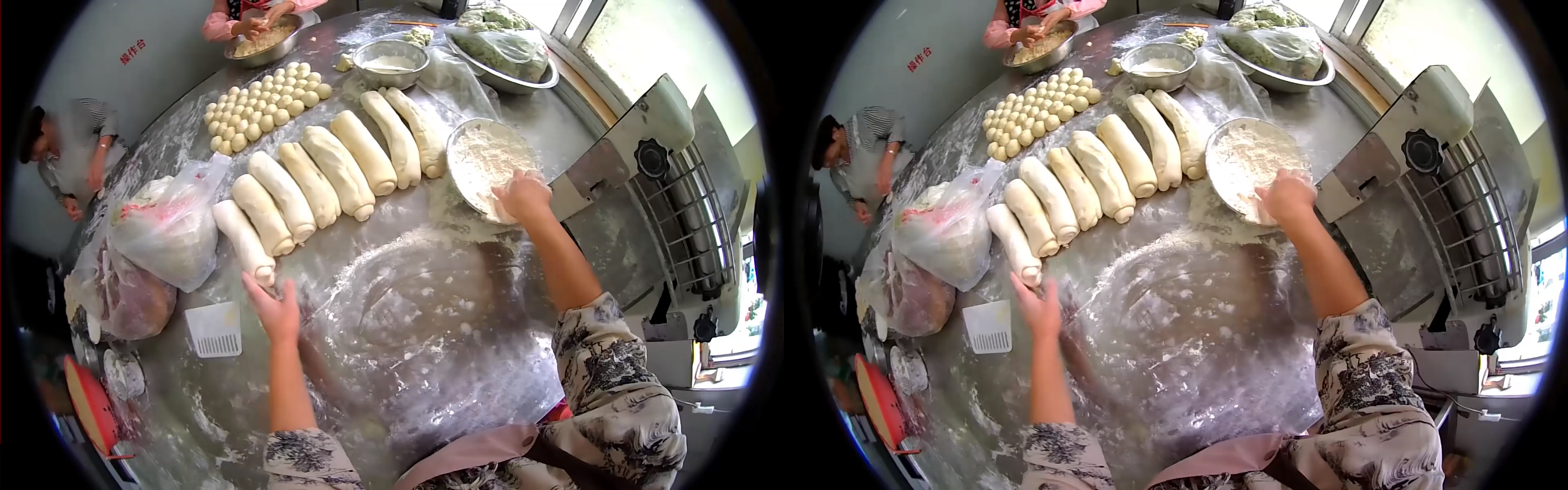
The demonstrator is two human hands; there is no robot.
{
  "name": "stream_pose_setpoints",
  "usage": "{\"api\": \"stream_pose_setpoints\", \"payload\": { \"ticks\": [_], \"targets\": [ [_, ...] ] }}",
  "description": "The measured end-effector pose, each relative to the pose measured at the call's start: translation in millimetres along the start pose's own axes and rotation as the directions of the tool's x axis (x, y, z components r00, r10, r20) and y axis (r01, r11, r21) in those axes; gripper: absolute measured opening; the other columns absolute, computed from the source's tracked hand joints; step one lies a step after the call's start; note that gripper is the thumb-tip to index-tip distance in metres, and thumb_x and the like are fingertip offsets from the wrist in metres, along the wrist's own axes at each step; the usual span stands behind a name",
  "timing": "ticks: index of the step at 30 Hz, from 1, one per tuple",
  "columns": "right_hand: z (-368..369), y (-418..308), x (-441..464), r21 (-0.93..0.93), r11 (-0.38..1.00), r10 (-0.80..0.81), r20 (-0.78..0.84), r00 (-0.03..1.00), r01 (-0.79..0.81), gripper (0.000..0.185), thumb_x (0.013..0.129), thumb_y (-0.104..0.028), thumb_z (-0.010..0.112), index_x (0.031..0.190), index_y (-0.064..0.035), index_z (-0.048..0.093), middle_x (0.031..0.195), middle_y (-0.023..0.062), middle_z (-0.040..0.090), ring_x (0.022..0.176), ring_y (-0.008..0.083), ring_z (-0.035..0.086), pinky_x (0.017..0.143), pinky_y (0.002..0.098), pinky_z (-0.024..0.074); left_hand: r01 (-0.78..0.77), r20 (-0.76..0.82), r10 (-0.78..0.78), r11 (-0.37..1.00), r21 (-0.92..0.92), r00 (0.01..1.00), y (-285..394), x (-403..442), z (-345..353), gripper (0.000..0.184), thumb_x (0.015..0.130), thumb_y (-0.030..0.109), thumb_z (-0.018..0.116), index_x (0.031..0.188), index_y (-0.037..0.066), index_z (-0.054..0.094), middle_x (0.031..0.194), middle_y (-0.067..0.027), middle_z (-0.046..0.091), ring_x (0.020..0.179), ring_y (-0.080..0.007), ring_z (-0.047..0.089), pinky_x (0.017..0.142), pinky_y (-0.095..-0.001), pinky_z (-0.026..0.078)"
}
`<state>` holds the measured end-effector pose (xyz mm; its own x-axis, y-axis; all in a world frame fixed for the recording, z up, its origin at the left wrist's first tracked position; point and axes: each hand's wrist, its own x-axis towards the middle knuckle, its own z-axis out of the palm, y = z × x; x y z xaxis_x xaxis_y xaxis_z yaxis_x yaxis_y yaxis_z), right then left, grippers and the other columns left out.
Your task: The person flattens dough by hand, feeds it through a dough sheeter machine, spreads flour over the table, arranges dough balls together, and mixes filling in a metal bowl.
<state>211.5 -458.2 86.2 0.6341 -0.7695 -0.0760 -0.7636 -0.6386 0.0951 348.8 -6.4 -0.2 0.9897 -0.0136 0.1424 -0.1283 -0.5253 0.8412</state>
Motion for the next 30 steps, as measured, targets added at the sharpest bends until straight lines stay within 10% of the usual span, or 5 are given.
{"api": "stream_pose_setpoints", "payload": {
  "ticks": [11,14,17,22,30],
  "targets": [
    [32.2,13.3,96.9,0.281,0.959,-0.013,-0.097,0.995,0.04,0.032,0.098,-0.021,0.043,0.098,-0.0013,0.068,0.092,0.0203,0.07,0.085,0.0369,0.069,0.064,0.0459,0.0549,-0.068,-0.006,0.083,0.852,0.519,0.997,-22.2,-202.4,-86.6,0.072,0.086,0.023,0.064,0.145,-0.001,0.031,0.15,-0.0316,0.026,0.139,-0.047,0.027,0.113,-0.056,0.024],
    [13.9,-7.5,136.4,0.939,0.148,0.33,0.249,0.911,-0.311,0.024,0.095,-0.012,0.046,0.107,-0.0039,0.064,0.088,0.0181,0.067,0.078,0.0348,0.067,0.065,0.0429,0.0534,-0.082,0.005,0.101,0.775,0.627,0.995,-22.5,-212.4,-90.0,0.065,0.086,0.025,0.063,0.141,-0.001,0.038,0.148,-0.0306,0.032,0.138,-0.046,0.031,0.111,-0.0587,0.025],
    [-22.9,-79.0,121.4,0.535,0.834,-0.102,-0.084,0.991,0.132,0.023,0.092,-0.016,0.051,0.105,-0.0072,0.068,0.095,0.0145,0.069,0.084,0.03,0.068,0.069,0.0416,0.0545,-0.044,-0.02,0.073,0.777,0.628,0.997,-3.2,-209.0,-89.7,0.06,0.086,0.026,0.062,0.137,0.001,0.044,0.144,-0.0277,0.039,0.136,-0.0448,0.035,0.11,-0.0588,0.026],
    [-49.4,-224.6,56.1,0.13,0.075,-0.904,-0.409,0.122,0.989,0.026,0.088,-0.013,0.058,0.112,-0.0079,0.067,0.103,0.0157,0.068,0.097,0.0316,0.064,0.076,0.0411,0.0523,-0.032,-0.042,0.071,0.8,0.599,0.997,-8.3,-210.2,-91.1,0.06,0.084,0.025,0.063,0.136,0.003,0.045,0.144,-0.0262,0.04,0.136,-0.0437,0.035,0.111,-0.0576,0.025],
    [-56.4,-271.9,61.7,-0.088,0.934,-0.344,0.03,0.938,0.346,0.027,0.085,-0.013,0.066,0.112,-0.0117,0.07,0.111,0.0071,0.07,0.106,0.0228,0.068,0.075,0.0314,0.057,-0.036,-0.046,0.077,0.812,0.583,0.996,-5.7,-208.1,-94.5,0.06,0.082,0.026,0.065,0.134,0.001,0.047,0.142,-0.0268,0.041,0.133,-0.0439,0.037,0.11,-0.0581,0.027]
  ]
}}
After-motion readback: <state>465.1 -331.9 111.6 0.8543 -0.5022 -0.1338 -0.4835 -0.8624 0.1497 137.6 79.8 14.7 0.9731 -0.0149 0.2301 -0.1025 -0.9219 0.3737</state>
